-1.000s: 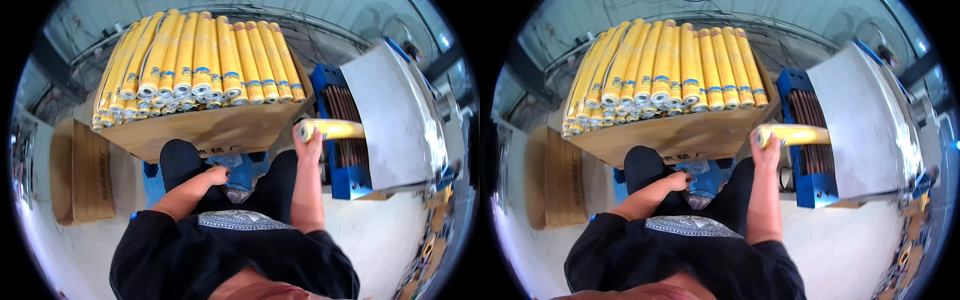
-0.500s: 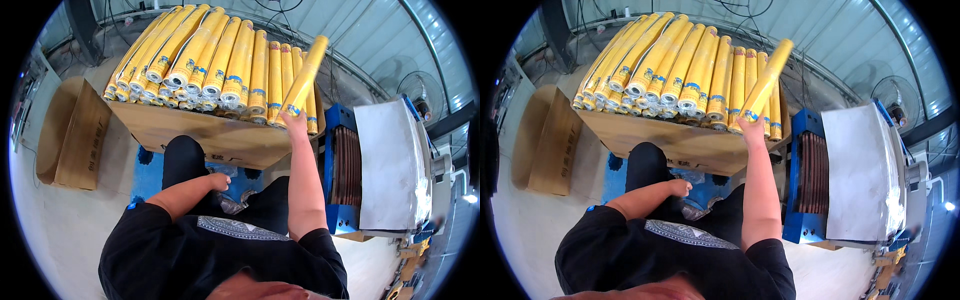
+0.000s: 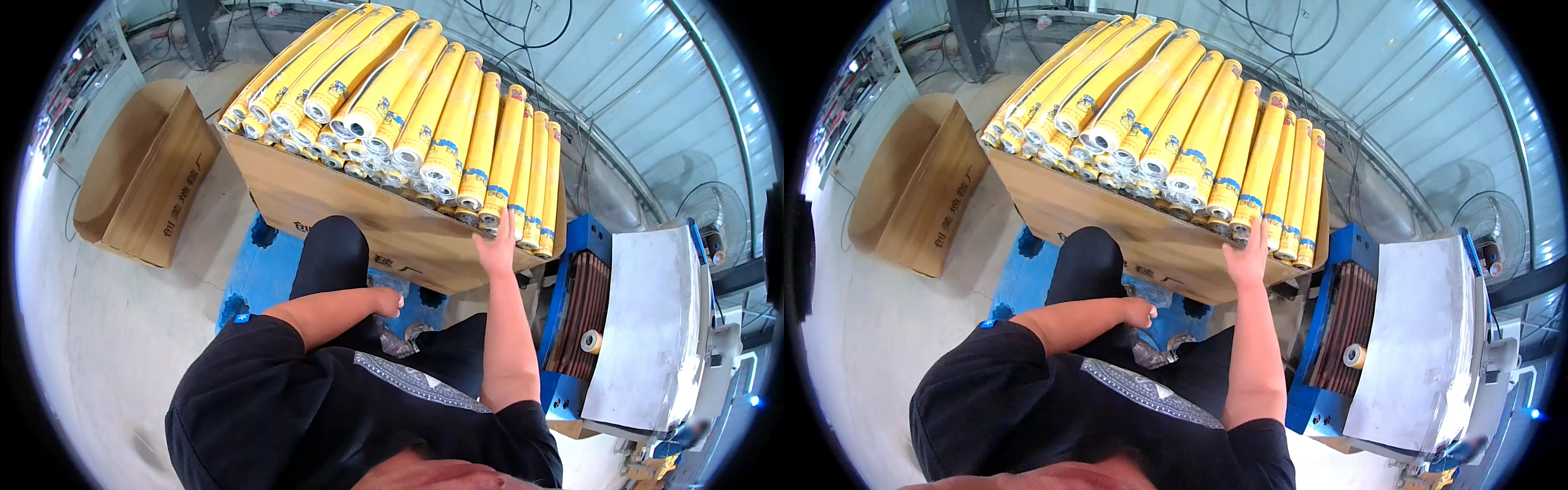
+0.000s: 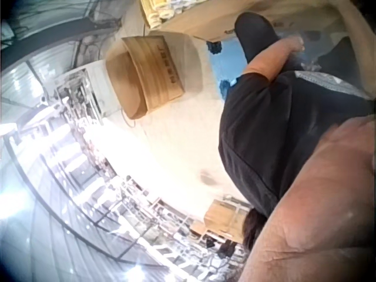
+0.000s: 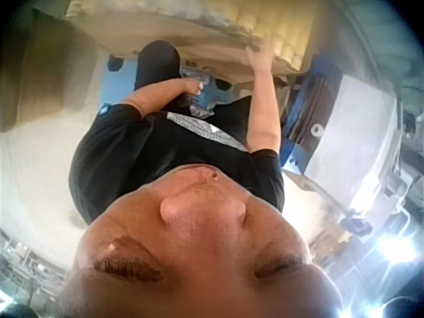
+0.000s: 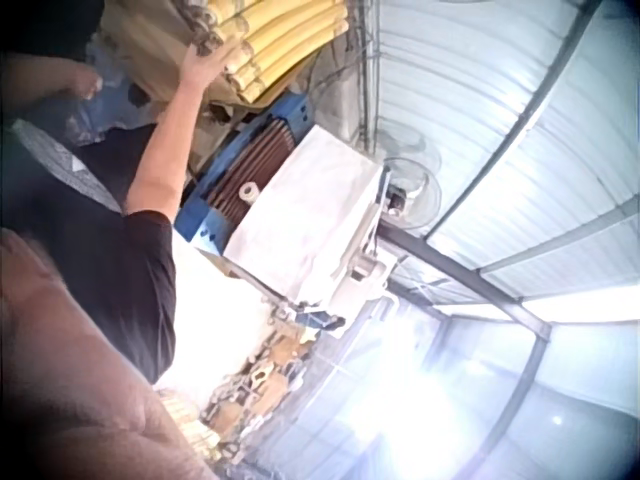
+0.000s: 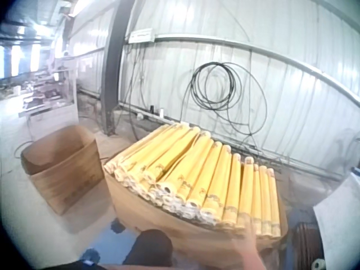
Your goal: The person repeatedly picks up yellow cylindrical rolls from a large cardboard box and places them onto a blue conveyor belt. The person handles the rolls one at a time, moving them from the box to the conveyor for processing.
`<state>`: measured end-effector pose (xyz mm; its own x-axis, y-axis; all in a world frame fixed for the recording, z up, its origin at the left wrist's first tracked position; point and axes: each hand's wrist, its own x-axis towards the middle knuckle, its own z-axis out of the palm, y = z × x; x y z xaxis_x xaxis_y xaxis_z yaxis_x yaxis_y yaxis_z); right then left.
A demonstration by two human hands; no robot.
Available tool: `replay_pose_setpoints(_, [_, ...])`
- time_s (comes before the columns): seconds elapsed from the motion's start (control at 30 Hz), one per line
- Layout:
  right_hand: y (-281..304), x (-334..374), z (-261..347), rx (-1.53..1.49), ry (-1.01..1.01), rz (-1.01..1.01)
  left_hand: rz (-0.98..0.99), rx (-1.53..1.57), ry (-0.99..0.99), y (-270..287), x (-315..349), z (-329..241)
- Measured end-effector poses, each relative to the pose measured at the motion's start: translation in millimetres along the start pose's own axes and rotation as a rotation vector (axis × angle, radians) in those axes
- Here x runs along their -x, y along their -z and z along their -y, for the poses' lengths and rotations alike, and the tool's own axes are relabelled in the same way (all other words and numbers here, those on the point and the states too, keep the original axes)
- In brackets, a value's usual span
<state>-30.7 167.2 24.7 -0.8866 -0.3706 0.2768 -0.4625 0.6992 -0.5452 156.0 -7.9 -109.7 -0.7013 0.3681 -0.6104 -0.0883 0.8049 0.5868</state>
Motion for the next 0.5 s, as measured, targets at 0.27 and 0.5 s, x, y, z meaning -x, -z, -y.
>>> replay_pose_setpoints(0.27, [61, 134, -127, -1.549, -0.811, -0.564, -0.008, 0.005, 0.012, 5, 10, -10])
replay_pose_setpoints(0.5, [104, 196, -135, -2.053, -0.702, -1.109, 0.028, -0.05, 0.009, -1, 5, -9])
